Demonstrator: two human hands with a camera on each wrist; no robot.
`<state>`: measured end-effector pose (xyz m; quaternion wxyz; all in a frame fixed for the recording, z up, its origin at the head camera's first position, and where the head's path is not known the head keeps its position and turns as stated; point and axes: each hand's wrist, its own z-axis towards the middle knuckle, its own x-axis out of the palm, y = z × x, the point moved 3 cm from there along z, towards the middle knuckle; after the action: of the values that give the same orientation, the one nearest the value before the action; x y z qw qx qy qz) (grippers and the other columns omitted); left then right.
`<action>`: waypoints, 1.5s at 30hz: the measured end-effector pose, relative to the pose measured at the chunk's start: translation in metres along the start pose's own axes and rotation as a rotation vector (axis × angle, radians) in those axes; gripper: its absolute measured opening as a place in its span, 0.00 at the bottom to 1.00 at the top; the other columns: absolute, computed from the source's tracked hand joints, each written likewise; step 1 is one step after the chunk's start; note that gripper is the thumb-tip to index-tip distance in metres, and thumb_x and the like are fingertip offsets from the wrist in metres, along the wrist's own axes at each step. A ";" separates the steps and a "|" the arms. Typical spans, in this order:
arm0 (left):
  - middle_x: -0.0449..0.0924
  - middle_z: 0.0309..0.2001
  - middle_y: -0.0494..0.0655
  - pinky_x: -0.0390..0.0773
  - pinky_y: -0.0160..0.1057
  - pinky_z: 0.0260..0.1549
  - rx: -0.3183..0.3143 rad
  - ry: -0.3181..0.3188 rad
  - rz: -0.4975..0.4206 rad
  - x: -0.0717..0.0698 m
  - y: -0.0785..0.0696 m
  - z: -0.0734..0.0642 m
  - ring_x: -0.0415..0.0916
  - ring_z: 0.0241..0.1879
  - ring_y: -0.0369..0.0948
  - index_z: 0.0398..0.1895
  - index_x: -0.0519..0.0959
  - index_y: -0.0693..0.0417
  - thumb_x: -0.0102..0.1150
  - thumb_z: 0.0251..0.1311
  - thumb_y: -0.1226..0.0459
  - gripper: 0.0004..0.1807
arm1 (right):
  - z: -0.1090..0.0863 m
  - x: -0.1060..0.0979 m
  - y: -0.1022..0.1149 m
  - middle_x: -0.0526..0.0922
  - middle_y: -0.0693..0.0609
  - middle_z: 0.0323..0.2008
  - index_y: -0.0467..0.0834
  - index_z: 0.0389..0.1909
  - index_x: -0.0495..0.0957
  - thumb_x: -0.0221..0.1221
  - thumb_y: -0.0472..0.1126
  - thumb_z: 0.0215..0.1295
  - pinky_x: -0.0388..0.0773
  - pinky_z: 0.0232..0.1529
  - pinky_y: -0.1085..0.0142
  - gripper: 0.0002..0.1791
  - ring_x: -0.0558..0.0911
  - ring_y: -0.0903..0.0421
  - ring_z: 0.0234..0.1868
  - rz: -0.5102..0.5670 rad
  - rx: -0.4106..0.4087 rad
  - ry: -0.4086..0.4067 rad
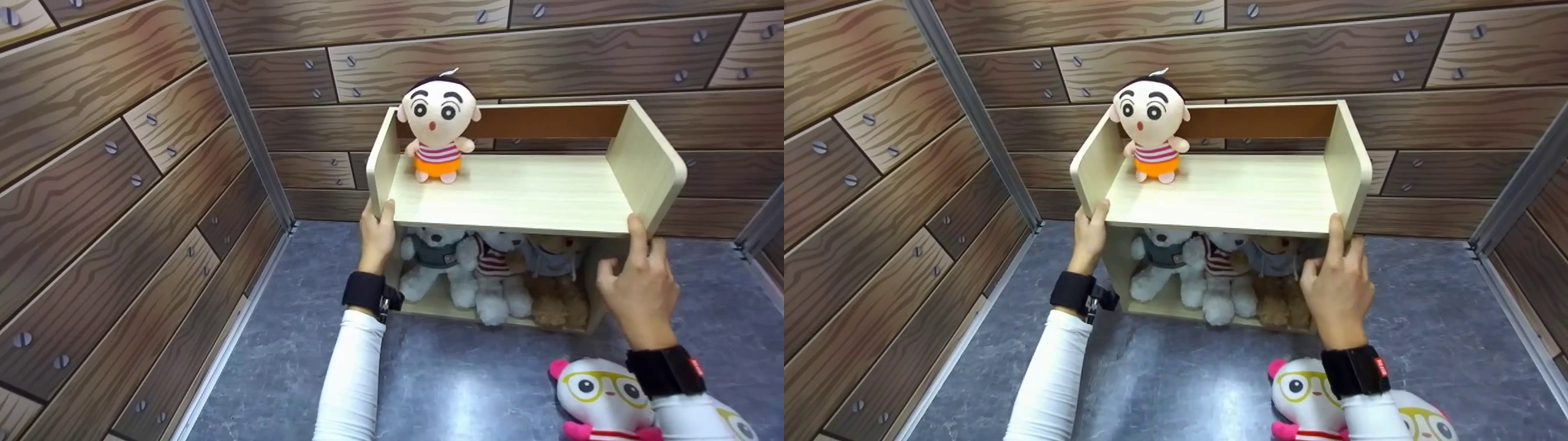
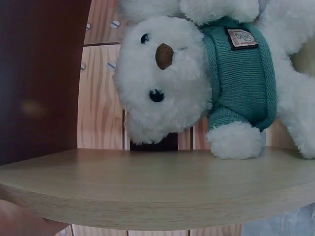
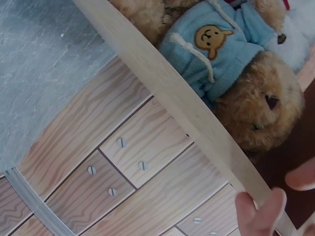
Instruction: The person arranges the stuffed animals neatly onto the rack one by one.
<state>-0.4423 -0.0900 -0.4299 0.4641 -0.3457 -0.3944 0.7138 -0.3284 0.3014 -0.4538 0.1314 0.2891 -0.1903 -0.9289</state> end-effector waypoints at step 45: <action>0.28 0.77 0.71 0.70 0.54 0.61 0.312 0.194 0.841 0.080 -0.137 0.042 0.59 0.69 0.64 0.77 0.58 0.29 0.64 0.64 0.53 0.40 | -0.012 -0.008 0.007 0.70 0.25 0.39 0.51 0.75 0.52 0.58 0.32 0.54 0.65 0.16 0.37 0.47 0.72 0.25 0.22 0.018 0.021 0.117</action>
<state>-0.4512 0.0099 -0.2999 0.2155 -0.4670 -0.0624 0.8553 -0.3143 0.2946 -0.4557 0.1476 0.3426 -0.1946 -0.9072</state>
